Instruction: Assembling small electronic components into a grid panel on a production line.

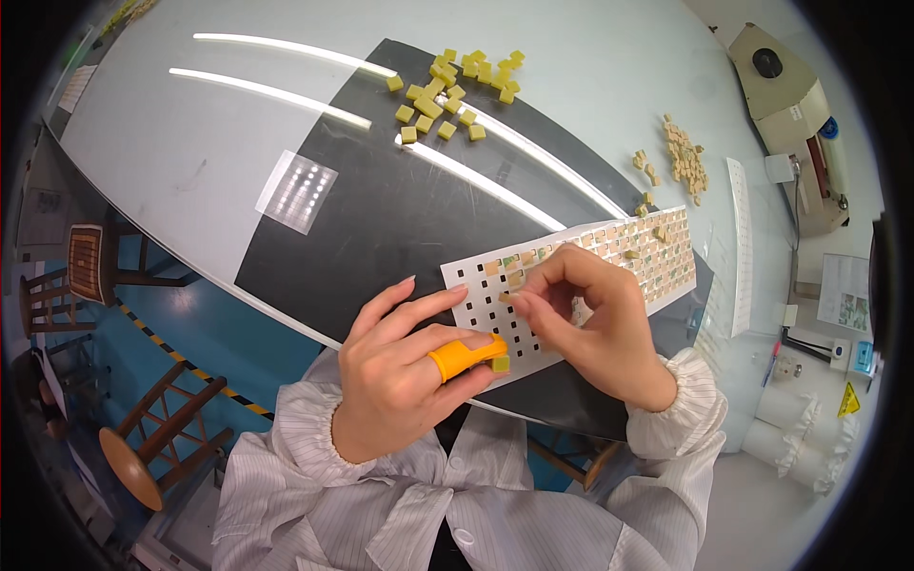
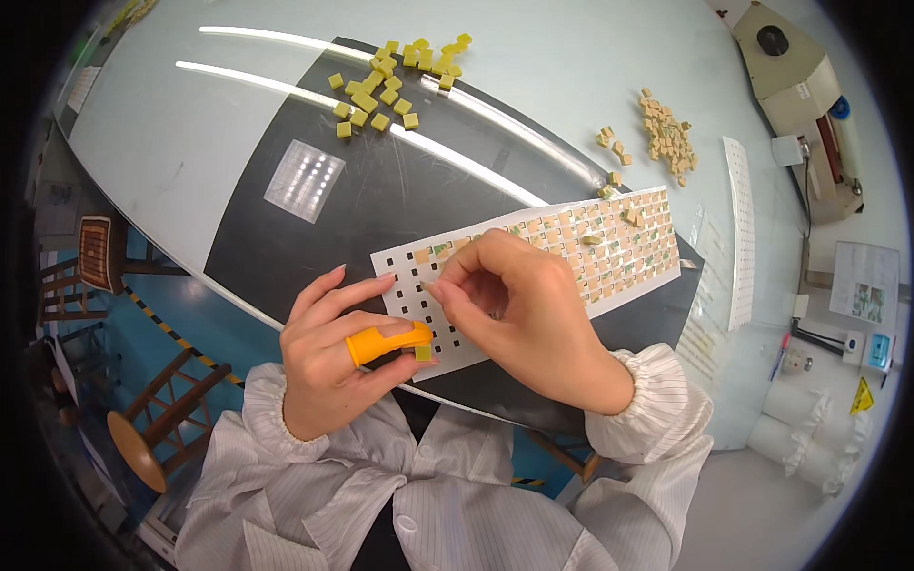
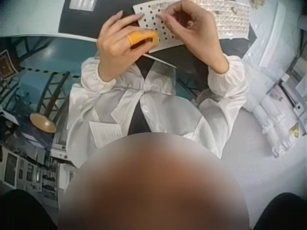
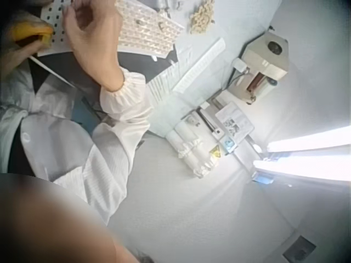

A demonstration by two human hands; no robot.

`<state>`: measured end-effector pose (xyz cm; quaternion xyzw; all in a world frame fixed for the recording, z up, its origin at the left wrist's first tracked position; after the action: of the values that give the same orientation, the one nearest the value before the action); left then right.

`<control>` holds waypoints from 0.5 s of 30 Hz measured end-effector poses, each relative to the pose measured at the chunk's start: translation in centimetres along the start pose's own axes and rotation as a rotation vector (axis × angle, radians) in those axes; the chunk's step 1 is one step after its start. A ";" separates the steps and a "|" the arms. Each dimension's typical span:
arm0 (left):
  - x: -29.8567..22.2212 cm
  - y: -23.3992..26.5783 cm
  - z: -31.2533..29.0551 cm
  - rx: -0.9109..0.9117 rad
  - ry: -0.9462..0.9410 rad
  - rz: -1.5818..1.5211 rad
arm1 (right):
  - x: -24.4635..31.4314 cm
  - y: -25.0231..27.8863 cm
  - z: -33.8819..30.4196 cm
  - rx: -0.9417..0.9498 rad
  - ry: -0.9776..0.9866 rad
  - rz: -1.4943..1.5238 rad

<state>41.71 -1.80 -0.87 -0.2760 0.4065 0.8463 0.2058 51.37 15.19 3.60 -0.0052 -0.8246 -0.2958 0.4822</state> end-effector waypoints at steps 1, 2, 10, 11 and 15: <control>0.0 0.0 0.0 0.000 0.002 0.002 | 0.0 0.4 -0.4 0.125 -0.161 0.164; 0.0 0.1 0.0 0.010 0.000 0.001 | 0.1 0.8 -0.7 0.127 -0.160 0.165; -0.1 0.1 0.3 0.023 -0.018 0.028 | -0.7 0.2 -1.8 0.484 -0.490 0.540; -0.1 0.1 0.3 0.016 -0.015 0.027 | -0.7 0.2 -1.8 0.487 -0.487 0.541; 0.0 0.2 0.3 0.018 -0.013 0.029 | -0.6 0.2 -1.9 0.479 -0.492 0.533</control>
<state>41.54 -1.67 -0.56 -0.2625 0.4168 0.8472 0.1990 53.20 14.56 3.87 -0.1765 -0.9302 0.0486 0.3183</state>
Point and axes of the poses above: each hand's wrist, its own z-axis towards the middle knuckle, its own y-axis out of the back of the hand, x = y × z, the point moved 1 cm from there along z, towards the middle knuckle, and after that the axes turned 14 degrees about -y, right-handed, at the moved point
